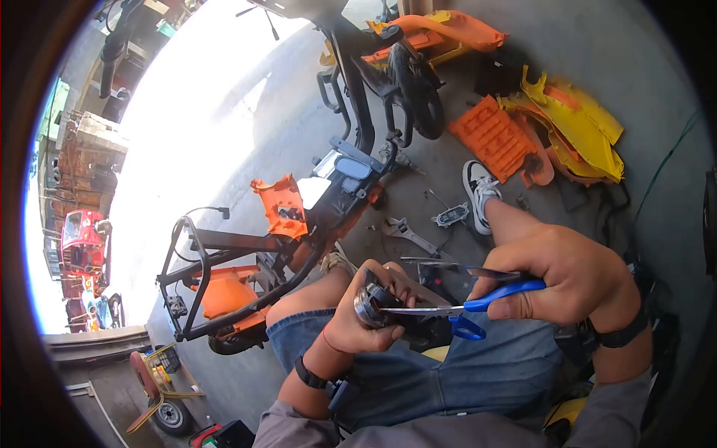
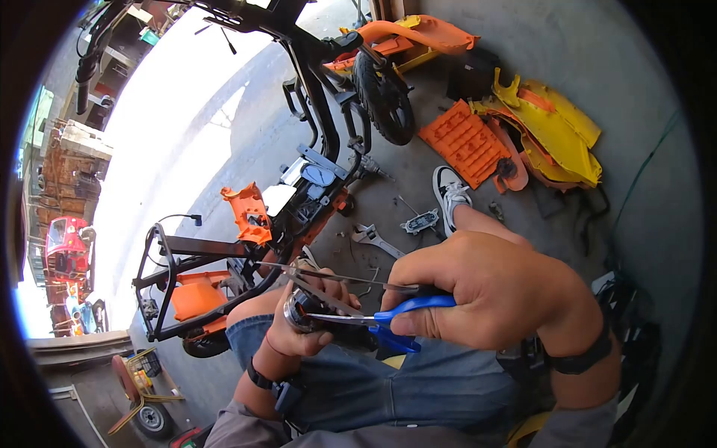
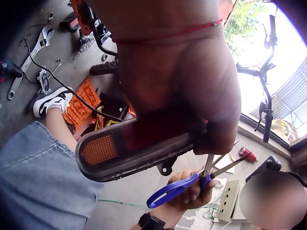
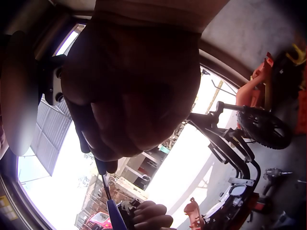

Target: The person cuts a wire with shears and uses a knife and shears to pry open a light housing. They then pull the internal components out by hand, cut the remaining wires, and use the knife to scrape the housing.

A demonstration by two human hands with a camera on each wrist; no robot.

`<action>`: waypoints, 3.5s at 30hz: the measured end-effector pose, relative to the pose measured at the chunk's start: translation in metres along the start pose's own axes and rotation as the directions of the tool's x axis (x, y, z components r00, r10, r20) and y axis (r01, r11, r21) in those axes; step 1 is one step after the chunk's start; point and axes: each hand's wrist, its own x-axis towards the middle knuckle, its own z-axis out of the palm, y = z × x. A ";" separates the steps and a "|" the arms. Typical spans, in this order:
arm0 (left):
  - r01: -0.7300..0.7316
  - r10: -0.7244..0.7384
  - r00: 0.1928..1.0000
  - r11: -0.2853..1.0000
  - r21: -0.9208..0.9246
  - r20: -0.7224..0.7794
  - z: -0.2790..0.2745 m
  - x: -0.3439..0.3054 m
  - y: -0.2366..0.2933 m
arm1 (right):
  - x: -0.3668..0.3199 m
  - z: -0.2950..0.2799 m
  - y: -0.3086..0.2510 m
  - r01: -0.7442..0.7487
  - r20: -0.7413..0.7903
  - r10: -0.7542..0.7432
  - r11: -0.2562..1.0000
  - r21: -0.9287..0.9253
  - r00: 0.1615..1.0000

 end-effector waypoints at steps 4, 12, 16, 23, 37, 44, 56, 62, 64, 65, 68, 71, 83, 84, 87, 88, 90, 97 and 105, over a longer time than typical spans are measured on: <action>-0.009 0.013 0.958 1.000 0.015 -0.286 0.005 0.002 -0.010 | -0.010 0.035 -0.016 -0.063 -0.227 0.062 0.998 0.000 0.972; -0.034 0.075 0.914 0.993 0.110 -0.398 0.016 0.003 -0.013 | -0.023 0.108 -0.040 -0.115 -0.436 -0.048 0.934 -0.340 0.899; -0.013 0.088 0.911 0.983 0.185 -0.403 0.017 0.002 -0.013 | -0.024 0.119 -0.041 -0.110 -0.501 -0.119 0.908 -0.403 0.857; 0.093 0.075 0.925 0.905 0.414 -0.372 0.015 0.001 -0.003 | -0.033 0.123 -0.038 -0.093 -0.472 -0.161 0.878 -0.470 0.867; 0.114 0.112 0.917 0.846 0.520 -0.382 0.014 -0.001 -0.013 | -0.029 0.136 -0.016 -0.107 -0.642 -0.052 0.973 -0.206 0.765; 0.165 0.069 0.952 0.706 0.688 -0.299 -0.001 0.001 -0.025 | -0.028 0.109 -0.024 -0.105 -0.554 -0.103 0.938 -0.330 0.826; 0.354 -0.191 0.914 0.808 0.472 -0.359 -0.003 0.002 -0.007 | -0.026 0.078 0.002 -0.189 -0.514 0.134 0.980 -0.055 0.847; 0.288 -0.190 0.953 0.814 0.505 -0.238 -0.004 -0.001 -0.009 | -0.020 0.038 0.019 -0.186 -0.339 0.335 0.896 0.403 0.879; 0.188 -0.109 0.979 0.809 0.557 -0.173 -0.004 -0.001 -0.007 | -0.016 0.028 0.025 -0.151 -0.274 0.321 0.853 0.500 0.907; 0.191 -0.111 0.978 0.809 0.556 -0.175 -0.004 -0.001 -0.006 | -0.016 0.025 0.028 -0.153 -0.271 0.322 0.852 0.501 0.907; 0.172 -0.102 0.983 0.799 0.576 -0.152 -0.002 -0.001 -0.007 | -0.014 0.021 0.035 -0.186 -0.237 0.345 0.840 0.510 0.908; 0.157 -0.074 0.983 0.814 0.559 -0.168 -0.002 0.001 -0.006 | -0.012 0.020 0.046 -0.167 -0.225 0.344 0.810 0.562 0.912; 0.186 -0.088 0.978 0.774 0.606 -0.187 0.000 0.007 -0.006 | -0.009 0.018 0.055 -0.207 -0.153 0.387 0.740 0.640 0.909; 0.279 -0.110 0.948 0.738 0.614 -0.299 0.001 0.008 -0.011 | -0.008 0.025 0.032 -0.275 -0.230 0.438 0.815 0.510 0.869; 0.339 -0.088 0.916 0.694 0.636 -0.392 0.002 0.007 -0.018 | -0.005 0.065 -0.013 -0.215 -0.443 0.210 0.976 0.040 0.872; 0.305 -0.056 0.927 0.686 0.660 -0.370 0.002 0.007 -0.019 | -0.005 0.072 -0.019 -0.079 -0.475 -0.080 0.949 -0.305 0.877; 0.262 -0.035 0.942 0.700 0.665 -0.334 -0.003 0.005 -0.017 | -0.010 0.071 -0.021 -0.151 -0.503 0.031 0.968 -0.200 0.864; 0.239 -0.122 0.969 0.689 0.684 -0.215 -0.004 0.001 -0.009 | -0.021 0.058 -0.009 -0.259 -0.460 0.212 0.965 -0.041 0.862; 0.217 -0.197 0.975 0.770 0.600 -0.100 -0.004 -0.006 -0.012 | -0.022 0.032 0.016 -0.170 -0.303 0.254 0.946 0.277 0.919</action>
